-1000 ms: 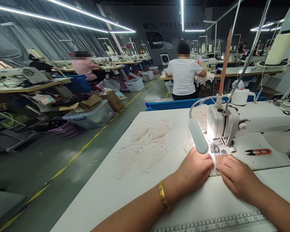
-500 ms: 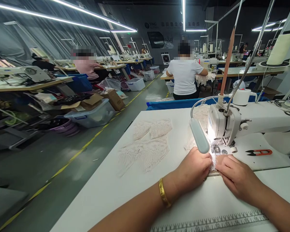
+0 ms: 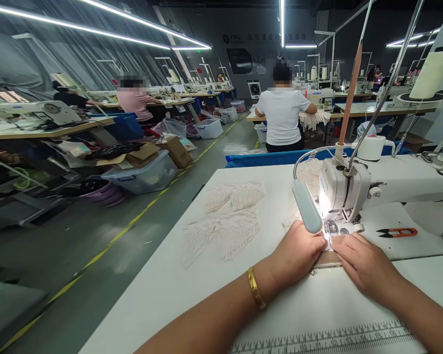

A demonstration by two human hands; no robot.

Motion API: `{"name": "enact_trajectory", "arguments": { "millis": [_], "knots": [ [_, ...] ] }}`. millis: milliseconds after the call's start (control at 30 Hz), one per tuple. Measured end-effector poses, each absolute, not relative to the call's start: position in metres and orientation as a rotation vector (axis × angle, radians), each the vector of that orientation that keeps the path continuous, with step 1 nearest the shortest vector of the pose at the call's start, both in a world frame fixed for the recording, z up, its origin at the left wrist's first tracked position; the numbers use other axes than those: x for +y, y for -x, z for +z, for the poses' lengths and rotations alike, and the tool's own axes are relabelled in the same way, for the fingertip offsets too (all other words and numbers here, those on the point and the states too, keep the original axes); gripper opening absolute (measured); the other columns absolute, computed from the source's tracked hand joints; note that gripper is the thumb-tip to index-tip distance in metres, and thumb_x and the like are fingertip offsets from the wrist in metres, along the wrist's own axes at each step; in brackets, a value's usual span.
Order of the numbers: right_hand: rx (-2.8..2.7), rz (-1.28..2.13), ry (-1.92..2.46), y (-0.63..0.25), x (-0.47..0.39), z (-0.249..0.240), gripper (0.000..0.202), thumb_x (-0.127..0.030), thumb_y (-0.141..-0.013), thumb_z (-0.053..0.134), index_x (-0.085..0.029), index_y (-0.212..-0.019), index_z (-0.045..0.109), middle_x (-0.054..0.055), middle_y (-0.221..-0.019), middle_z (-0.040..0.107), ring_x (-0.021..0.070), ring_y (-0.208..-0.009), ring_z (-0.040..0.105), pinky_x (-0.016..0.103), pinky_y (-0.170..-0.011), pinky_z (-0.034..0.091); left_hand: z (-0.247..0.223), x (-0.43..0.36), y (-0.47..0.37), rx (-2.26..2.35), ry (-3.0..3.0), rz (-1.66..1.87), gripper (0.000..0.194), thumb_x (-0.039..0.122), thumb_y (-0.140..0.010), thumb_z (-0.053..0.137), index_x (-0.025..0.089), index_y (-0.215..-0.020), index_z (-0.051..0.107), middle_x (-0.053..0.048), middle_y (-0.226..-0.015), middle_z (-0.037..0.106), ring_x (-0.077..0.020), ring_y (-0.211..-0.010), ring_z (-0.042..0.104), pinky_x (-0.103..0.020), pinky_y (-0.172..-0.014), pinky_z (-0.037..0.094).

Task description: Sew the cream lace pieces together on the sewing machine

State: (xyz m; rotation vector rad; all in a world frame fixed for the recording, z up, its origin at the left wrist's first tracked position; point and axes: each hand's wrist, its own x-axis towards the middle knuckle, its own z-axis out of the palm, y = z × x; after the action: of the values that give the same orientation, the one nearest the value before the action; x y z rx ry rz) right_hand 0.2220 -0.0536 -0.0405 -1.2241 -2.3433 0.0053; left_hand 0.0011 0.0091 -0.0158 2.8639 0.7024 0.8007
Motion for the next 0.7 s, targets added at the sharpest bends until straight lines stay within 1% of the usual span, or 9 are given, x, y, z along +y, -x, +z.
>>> {"name": "enact_trajectory", "arguments": {
  "millis": [200, 367, 533, 600, 700],
  "knots": [
    [-2.34, 0.056, 1.253, -0.2238, -0.0531, -0.0397, 0.028, -0.006, -0.098, 0.042, -0.022, -0.105, 0.064, 0.005, -0.086, 0.06, 0.0223, -0.079, 0.054, 0.034, -0.064, 0.046, -0.0207, 0.0138, -0.0015, 0.662, -2.885, 0.83, 0.027, 0.013, -0.1, 0.047, 0.019, -0.089, 0.07, -0.006, -0.084, 0.068, -0.0197, -0.081, 0.062, -0.034, -0.076, 0.049],
    [-2.333, 0.053, 1.177, -0.2226, -0.055, -0.038, 0.028, -0.005, -0.097, 0.043, -0.021, -0.106, 0.064, 0.004, -0.083, 0.058, 0.0216, -0.076, 0.052, 0.033, -0.062, 0.044, -0.0211, 0.0113, -0.0021, 0.598, -2.886, 0.838, 0.026, 0.014, -0.102, 0.047, 0.019, -0.091, 0.07, -0.006, -0.086, 0.069, -0.0197, -0.084, 0.063, -0.036, -0.083, 0.049],
    [-2.323, 0.062, 1.154, -0.2209, -0.0562, -0.0375, 0.029, -0.005, -0.098, 0.043, -0.021, -0.111, 0.064, 0.005, -0.086, 0.06, 0.0225, -0.078, 0.052, 0.033, -0.064, 0.044, -0.0181, 0.0081, -0.0024, 0.588, -2.907, 0.813, 0.027, 0.01, -0.099, 0.047, 0.018, -0.088, 0.07, -0.005, -0.083, 0.067, -0.0185, -0.078, 0.06, -0.036, -0.082, 0.048],
    [-2.311, 0.069, 1.156, -0.2212, -0.0567, -0.0373, 0.027, -0.006, -0.099, 0.043, -0.021, -0.108, 0.063, 0.005, -0.086, 0.06, 0.0223, -0.078, 0.053, 0.034, -0.065, 0.044, -0.0163, 0.0075, -0.0024, 0.59, -2.927, 0.803, 0.026, 0.009, -0.099, 0.048, 0.017, -0.086, 0.069, -0.005, -0.082, 0.066, -0.0186, -0.078, 0.058, -0.036, -0.082, 0.047],
    [-2.289, 0.06, 1.172, -0.2222, -0.0572, -0.0371, 0.023, -0.01, -0.102, 0.043, -0.021, -0.096, 0.062, 0.004, -0.083, 0.059, 0.0208, -0.076, 0.051, 0.034, -0.065, 0.044, -0.0138, 0.0074, -0.0021, 0.594, -2.954, 0.782, 0.025, 0.009, -0.098, 0.05, 0.017, -0.083, 0.068, -0.005, -0.082, 0.064, -0.0189, -0.079, 0.057, -0.036, -0.08, 0.046]
  ]
}}
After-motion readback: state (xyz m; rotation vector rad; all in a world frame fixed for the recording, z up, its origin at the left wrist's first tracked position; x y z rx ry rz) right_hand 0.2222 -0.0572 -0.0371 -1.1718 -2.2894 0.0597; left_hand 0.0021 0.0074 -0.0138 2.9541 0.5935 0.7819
